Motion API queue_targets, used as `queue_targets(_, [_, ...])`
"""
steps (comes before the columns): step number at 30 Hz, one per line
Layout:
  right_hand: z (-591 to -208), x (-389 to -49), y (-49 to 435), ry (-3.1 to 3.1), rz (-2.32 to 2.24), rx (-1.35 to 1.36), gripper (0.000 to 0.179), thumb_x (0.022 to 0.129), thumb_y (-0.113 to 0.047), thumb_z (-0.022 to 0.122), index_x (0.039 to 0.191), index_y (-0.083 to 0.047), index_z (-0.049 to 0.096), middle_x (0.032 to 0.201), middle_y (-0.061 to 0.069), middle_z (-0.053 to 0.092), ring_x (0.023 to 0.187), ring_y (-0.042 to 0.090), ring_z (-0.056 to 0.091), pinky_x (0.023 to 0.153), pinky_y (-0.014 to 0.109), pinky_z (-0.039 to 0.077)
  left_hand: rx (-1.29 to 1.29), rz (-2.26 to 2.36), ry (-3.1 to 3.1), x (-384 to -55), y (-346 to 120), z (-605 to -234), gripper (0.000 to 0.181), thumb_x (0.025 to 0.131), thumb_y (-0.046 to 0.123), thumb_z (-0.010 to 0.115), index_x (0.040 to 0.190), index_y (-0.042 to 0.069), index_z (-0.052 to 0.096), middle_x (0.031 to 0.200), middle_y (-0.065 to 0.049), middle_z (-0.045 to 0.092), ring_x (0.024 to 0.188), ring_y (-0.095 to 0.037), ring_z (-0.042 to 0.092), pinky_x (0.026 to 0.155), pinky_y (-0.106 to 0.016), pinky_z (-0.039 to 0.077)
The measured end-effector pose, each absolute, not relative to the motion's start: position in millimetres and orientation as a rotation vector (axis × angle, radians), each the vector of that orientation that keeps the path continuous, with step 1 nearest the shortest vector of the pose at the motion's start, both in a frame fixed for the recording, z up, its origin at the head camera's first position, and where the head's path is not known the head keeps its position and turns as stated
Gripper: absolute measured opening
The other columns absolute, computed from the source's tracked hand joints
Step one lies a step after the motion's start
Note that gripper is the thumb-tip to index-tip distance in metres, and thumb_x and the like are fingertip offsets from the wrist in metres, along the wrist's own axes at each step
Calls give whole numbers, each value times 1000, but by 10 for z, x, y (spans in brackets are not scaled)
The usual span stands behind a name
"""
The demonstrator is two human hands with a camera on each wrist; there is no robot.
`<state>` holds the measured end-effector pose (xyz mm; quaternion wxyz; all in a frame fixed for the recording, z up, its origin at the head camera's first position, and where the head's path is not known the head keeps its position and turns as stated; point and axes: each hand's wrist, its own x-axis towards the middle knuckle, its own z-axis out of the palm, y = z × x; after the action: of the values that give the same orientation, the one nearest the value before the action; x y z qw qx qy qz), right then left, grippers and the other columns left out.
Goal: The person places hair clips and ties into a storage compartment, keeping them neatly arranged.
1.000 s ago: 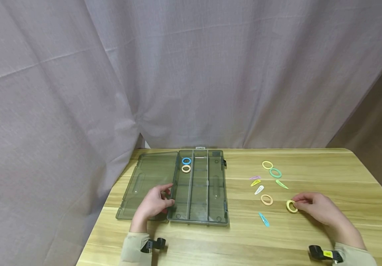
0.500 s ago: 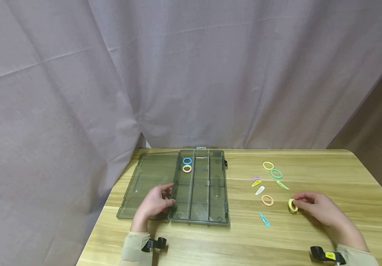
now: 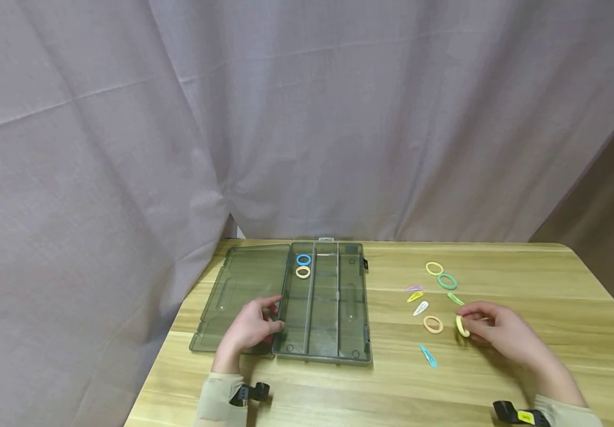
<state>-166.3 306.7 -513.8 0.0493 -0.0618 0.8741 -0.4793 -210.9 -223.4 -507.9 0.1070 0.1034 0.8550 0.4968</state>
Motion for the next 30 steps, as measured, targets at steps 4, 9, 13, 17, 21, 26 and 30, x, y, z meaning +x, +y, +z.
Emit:
queue_targets(4, [-5110,-1686,2934,2716,-1442,-254,25,103,-5,70,123,10,68,107,13,74,85,6,69,71,27,64,305,1459,2523,-2112,-2234,-5080,70,87,0,81,152,-6,54,116,-17,64,79,-19,65,58,-37,66])
queue_targets(9, [-5093,-1732,2699,2771,-1366,-327,19,102,-14,75,116,-2,75,101,4,75,82,10,69,69,25,60,319,1467,2524,-2120,-2228,-5085,70,87,1,81,151,-6,54,116,-18,64,80,-20,65,58,-39,66])
queue_targets(13, [-5111,-1748,2498,2745,-1363,-400,14,101,-17,76,112,-8,76,97,-1,74,81,11,68,68,24,56,321,1466,2525,-2120,-2229,-5096,70,86,0,81,151,-6,55,116,-19,64,78,-20,64,58,-40,66])
queue_targets(17, [-5150,-1778,2275,2666,-1379,-461,13,102,-19,75,110,-9,75,93,-1,73,79,11,67,66,25,57,326,1455,2531,-2112,-2231,-5099,71,86,-1,81,151,-6,55,116,-20,65,77,-19,65,57,-40,65])
queue_targets(21, [-5154,-1828,2006,2594,-1357,-554,12,102,-21,75,107,-10,75,88,-1,73,74,15,67,62,27,58,321,1451,2533,-2109,-2232,-5100,71,86,-1,81,151,-6,55,116,-20,65,77,-19,65,57,-39,65])
queue_targets(26, [-5089,-1905,1667,2606,-1341,-727,3,100,-15,77,102,-16,75,89,-7,72,79,9,66,68,25,58,316,1464,2520,-2110,-2237,-5103,70,86,-1,81,151,-6,54,118,-20,64,78,-20,64,58,-39,65])
queue_targets(30, [-5024,-1989,1415,2610,-1336,-824,5,99,-14,77,100,-18,75,87,-10,70,78,5,64,69,24,58,316,1465,2519,-2122,-2237,-5105,71,86,0,81,152,-6,54,119,-21,64,79,-19,65,58,-37,65])
